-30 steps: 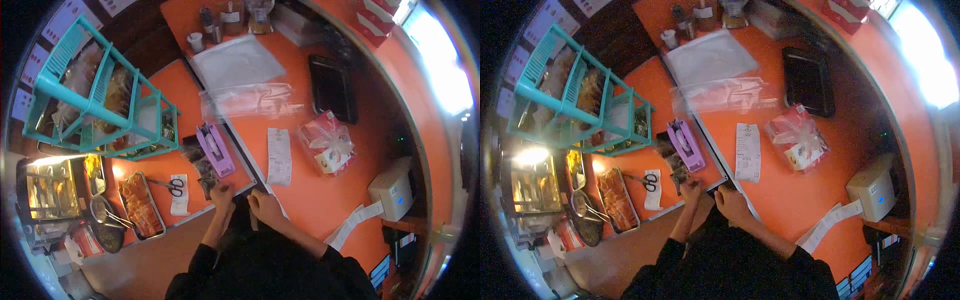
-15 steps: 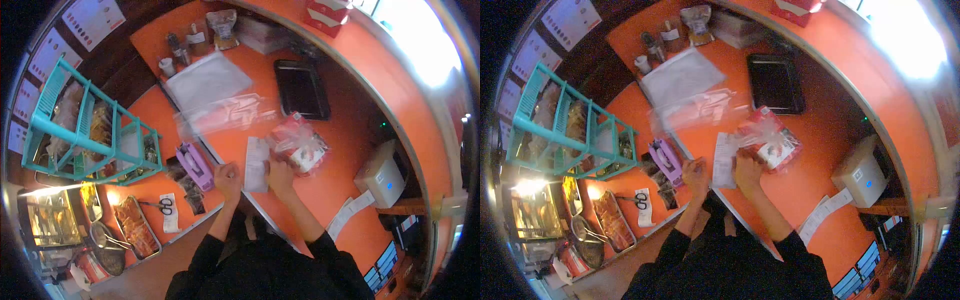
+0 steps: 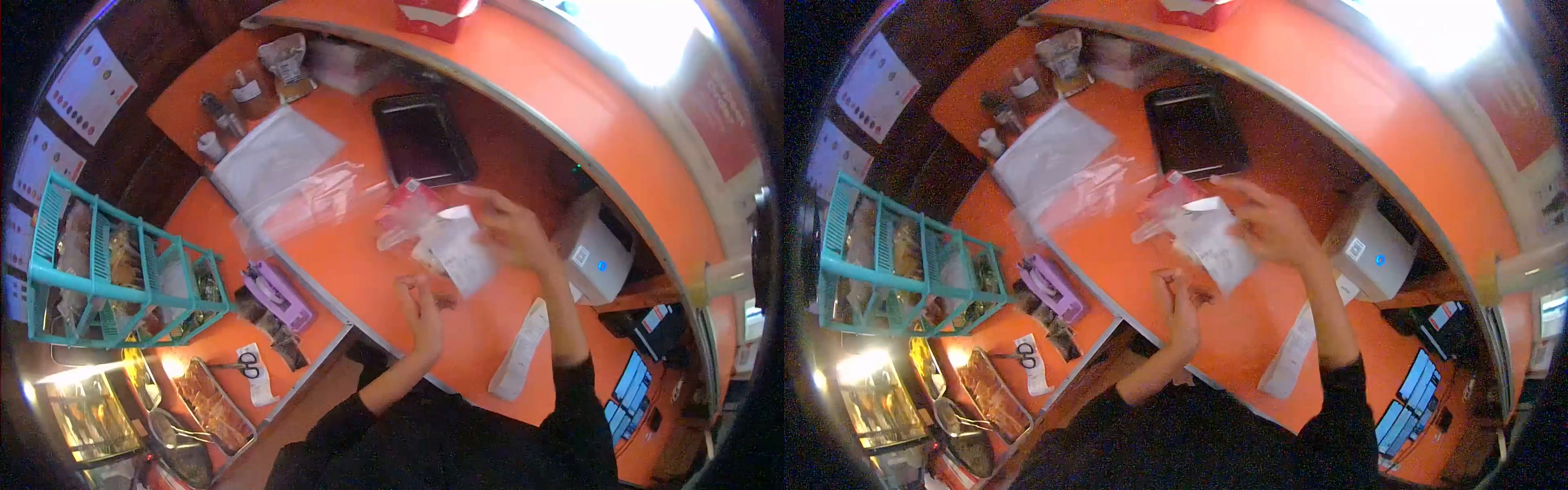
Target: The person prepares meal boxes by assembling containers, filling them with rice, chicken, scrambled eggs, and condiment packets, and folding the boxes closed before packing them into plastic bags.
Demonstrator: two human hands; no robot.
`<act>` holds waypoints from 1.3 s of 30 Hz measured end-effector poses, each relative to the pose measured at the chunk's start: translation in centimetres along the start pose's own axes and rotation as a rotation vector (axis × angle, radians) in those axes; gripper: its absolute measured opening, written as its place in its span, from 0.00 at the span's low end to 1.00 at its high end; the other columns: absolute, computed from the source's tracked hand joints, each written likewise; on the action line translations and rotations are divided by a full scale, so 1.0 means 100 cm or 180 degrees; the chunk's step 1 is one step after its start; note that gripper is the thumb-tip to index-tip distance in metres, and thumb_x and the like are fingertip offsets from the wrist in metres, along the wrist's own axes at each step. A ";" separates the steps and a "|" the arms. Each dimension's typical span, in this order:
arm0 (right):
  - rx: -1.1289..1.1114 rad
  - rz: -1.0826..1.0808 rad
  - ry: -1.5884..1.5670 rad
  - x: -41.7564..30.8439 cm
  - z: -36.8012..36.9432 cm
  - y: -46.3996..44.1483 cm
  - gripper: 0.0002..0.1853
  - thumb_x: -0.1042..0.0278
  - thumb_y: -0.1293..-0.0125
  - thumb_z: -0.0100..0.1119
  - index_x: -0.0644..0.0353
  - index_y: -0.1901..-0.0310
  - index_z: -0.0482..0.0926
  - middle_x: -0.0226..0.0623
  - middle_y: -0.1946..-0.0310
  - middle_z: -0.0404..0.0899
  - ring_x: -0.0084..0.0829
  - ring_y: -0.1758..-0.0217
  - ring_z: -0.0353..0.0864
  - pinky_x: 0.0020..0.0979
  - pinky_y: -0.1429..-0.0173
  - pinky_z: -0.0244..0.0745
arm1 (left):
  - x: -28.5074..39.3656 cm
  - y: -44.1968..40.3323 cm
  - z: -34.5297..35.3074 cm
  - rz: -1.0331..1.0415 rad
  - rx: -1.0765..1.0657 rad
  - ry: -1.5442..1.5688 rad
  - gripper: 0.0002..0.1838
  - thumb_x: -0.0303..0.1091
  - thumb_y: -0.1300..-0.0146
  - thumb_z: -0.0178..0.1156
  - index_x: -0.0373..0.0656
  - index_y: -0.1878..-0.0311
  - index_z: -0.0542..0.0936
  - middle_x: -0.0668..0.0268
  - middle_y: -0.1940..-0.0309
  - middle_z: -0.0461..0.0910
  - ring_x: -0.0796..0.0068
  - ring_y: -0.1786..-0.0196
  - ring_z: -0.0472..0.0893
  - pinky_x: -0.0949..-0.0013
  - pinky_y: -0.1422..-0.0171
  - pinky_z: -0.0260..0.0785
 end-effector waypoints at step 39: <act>0.0719 -0.0009 0.0745 0.104 0.246 -0.236 0.18 0.56 0.37 0.54 0.66 0.69 0.79 0.50 0.68 0.80 0.48 0.58 0.79 0.43 0.53 0.73 | 0.014 -0.090 -0.130 0.0904 -0.0829 -0.2082 0.12 0.26 0.35 0.50 0.37 0.50 0.75 0.58 0.54 0.76 0.69 0.51 0.77 0.68 0.44 0.68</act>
Point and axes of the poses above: each hand's wrist, its own y-axis away from the middle knuckle, its own z-axis out of the palm, x = y × z, the point moved 10 cm from there along -y, towards the middle knuckle
